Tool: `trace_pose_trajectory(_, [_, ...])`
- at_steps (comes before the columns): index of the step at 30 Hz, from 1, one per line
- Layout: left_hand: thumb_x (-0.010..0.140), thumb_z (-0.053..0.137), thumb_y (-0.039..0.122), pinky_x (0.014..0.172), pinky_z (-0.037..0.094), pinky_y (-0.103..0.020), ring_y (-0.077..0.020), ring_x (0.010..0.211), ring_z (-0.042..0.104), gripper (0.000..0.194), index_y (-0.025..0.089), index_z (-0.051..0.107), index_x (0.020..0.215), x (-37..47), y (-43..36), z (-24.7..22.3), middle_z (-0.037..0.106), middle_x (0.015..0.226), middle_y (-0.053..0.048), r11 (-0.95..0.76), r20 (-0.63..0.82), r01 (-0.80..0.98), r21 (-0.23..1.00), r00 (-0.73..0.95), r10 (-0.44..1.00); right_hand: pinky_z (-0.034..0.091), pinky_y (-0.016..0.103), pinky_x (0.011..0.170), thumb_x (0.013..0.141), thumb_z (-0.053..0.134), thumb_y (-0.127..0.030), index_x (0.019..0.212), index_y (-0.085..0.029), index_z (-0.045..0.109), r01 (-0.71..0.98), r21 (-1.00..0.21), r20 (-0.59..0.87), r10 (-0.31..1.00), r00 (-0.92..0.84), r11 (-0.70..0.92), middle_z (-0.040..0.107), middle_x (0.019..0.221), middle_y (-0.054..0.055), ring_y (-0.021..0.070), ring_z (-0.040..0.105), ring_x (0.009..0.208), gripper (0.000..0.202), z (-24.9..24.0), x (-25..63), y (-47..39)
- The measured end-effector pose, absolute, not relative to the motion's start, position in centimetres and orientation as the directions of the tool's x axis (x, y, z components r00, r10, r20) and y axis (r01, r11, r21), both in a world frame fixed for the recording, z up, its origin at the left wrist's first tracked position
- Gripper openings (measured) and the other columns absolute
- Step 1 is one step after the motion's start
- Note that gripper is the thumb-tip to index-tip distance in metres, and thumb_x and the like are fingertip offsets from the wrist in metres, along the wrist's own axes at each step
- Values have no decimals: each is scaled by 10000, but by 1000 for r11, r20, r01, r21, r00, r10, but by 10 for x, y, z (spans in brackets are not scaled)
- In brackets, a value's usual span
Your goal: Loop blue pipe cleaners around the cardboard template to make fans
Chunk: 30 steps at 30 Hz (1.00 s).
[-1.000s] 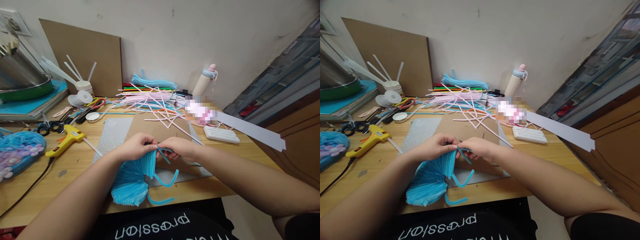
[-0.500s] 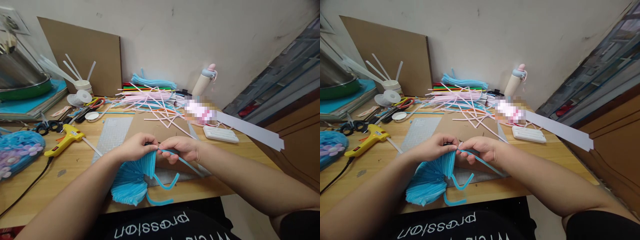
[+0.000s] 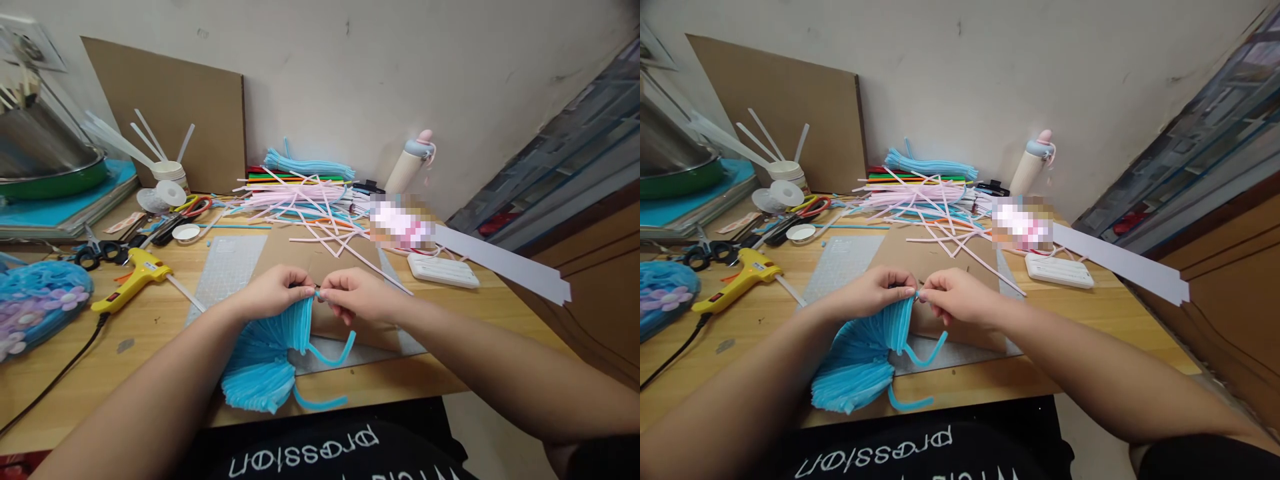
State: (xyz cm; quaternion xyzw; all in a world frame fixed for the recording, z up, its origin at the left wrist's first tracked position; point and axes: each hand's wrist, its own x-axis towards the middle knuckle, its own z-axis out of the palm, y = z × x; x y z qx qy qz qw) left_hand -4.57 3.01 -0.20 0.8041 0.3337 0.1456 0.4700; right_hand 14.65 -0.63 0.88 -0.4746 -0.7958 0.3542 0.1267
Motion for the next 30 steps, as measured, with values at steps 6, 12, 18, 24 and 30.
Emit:
trace_pose_trajectory(6, [810,441,362,589,333,-207,-96,622,410,256,141,561,758,-46,27,3,461,642,31,-388,-58,351,852,801,596,383,283,736,805,509,-279,808,-193,617,614,-539,121,774,-621,577,639,793,14,144,562,765,138,19,159,6])
trace_pose_trajectory(12, [797,453,354,603,357,-220,-108,644,447,243,141,558,747,-48,27,9,509,674,13,-342,-106,405,848,762,639,373,342,839,799,503,-317,1036,-192,526,749,-407,612,764,-202,523,566,1054,82,207,504,994,269,21,180,3])
trace_pose_trajectory(18, [774,471,342,592,367,-220,-113,649,470,221,145,566,739,-50,28,10,535,686,6,-292,-133,422,858,732,668,350,272,566,763,489,-319,683,-180,580,970,-240,155,985,81,-42,598,677,48,179,529,639,185,-10,242,33])
trace_pose_trajectory(24, [772,473,339,581,366,-217,-106,631,468,218,152,585,776,-52,25,12,548,683,13,-284,-185,426,859,775,604,359,243,604,726,539,-327,854,-172,595,972,-234,44,999,5,6,619,839,62,162,541,729,210,-41,253,44])
trace_pose_trajectory(30, [776,486,337,588,373,-215,-105,640,472,220,152,601,800,-53,24,15,559,702,4,-322,-190,396,860,833,519,392,268,610,805,425,-323,820,-166,625,935,-343,110,992,-60,94,622,756,48,172,550,702,254,-18,250,41])
